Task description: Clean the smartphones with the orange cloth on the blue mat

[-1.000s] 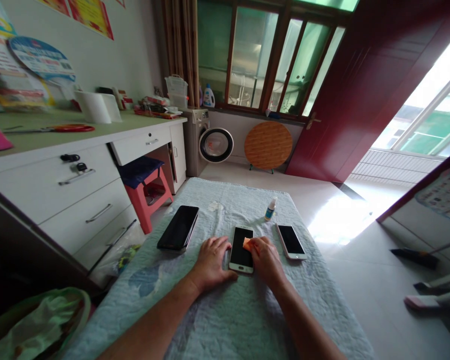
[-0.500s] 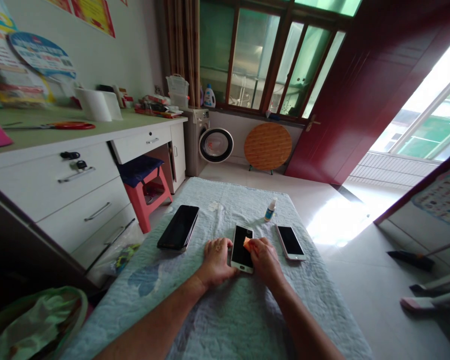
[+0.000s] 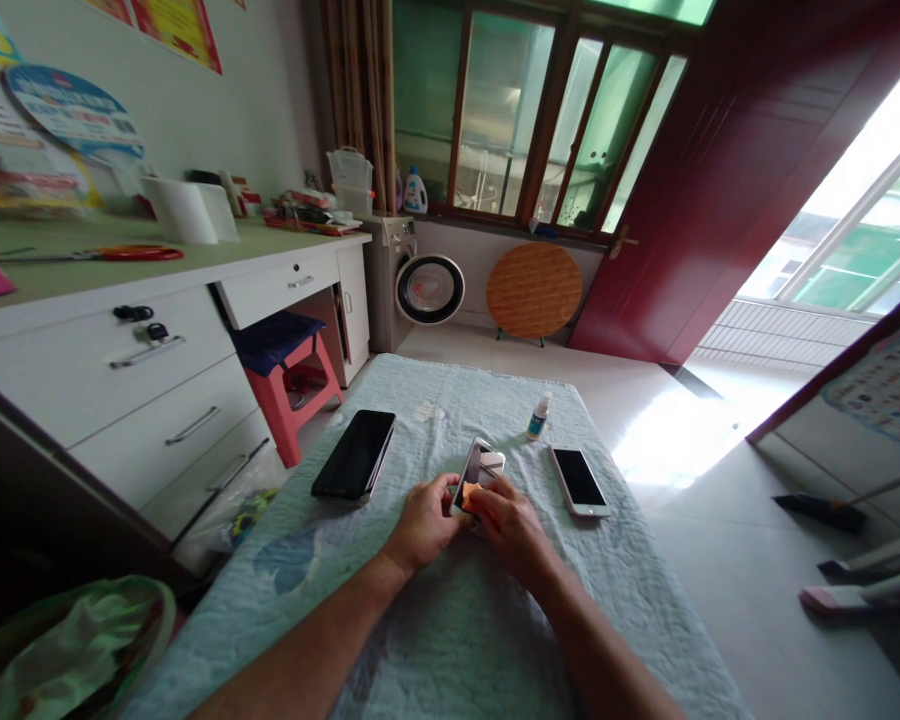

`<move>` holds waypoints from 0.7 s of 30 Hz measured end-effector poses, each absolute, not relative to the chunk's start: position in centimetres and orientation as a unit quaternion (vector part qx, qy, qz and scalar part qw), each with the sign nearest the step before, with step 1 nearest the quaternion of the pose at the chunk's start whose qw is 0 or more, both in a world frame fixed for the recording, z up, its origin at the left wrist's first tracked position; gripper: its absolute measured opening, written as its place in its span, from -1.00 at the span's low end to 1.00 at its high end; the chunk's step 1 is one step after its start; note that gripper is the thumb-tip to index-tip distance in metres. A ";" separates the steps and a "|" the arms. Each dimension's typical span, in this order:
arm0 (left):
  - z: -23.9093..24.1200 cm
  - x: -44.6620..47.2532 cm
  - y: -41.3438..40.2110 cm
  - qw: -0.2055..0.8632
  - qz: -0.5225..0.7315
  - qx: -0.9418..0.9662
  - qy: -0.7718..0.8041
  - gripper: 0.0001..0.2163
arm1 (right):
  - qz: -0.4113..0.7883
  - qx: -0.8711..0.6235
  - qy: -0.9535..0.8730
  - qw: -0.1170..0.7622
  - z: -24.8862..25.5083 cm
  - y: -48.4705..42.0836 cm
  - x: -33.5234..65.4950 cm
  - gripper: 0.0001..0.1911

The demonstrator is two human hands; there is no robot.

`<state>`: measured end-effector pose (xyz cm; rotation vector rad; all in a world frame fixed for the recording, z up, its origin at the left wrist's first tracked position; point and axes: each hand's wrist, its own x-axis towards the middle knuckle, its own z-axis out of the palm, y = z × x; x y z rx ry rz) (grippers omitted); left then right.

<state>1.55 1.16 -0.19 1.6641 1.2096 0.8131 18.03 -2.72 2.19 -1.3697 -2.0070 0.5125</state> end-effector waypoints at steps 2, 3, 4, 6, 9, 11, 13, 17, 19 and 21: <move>-0.2 1.5 1.2 0.462 0.339 0.661 0.484 -0.64 | 0.189 -0.531 -0.758 0.328 2.0 -2.5 18.1 -0.79; -0.1 1.5 1.2 0.465 0.344 0.658 0.482 -0.68 | 0.183 -0.542 -0.751 0.330 2.0 -2.4 18.2 -0.78; -0.1 1.4 1.2 0.467 0.349 0.653 0.482 -0.71 | 0.175 -0.557 -0.742 0.330 1.9 -2.2 18.3 -0.77; 0.1 1.5 1.1 0.468 0.355 0.648 0.484 -0.74 | 0.158 -0.597 -0.719 0.321 1.7 -1.8 18.6 -0.77; 0.3 1.6 1.0 0.459 0.353 0.653 0.488 -0.78 | 0.139 -0.651 -0.687 0.293 1.6 -1.3 19.1 -0.76; 0.5 1.5 0.9 0.442 0.354 0.660 0.494 -0.80 | 0.129 -0.669 -0.676 0.280 1.4 -1.2 19.5 -0.76; 0.9 1.4 1.0 0.420 0.360 0.665 0.502 -0.83 | 0.117 -0.678 -0.672 0.273 1.3 -1.2 19.8 -0.76; 1.7 0.7 1.2 0.365 0.394 0.663 0.521 -0.84 | 0.095 -0.695 -0.661 0.268 0.9 -1.2 20.4 -0.76; 1.9 0.3 1.4 0.336 0.407 0.664 0.530 -0.85 | 0.090 -0.690 -0.656 0.292 0.7 -1.1 20.5 -0.78; 2.0 0.0 1.6 0.326 0.407 0.663 0.537 -0.85 | 0.095 -0.665 -0.662 0.332 0.6 -1.0 20.4 -0.79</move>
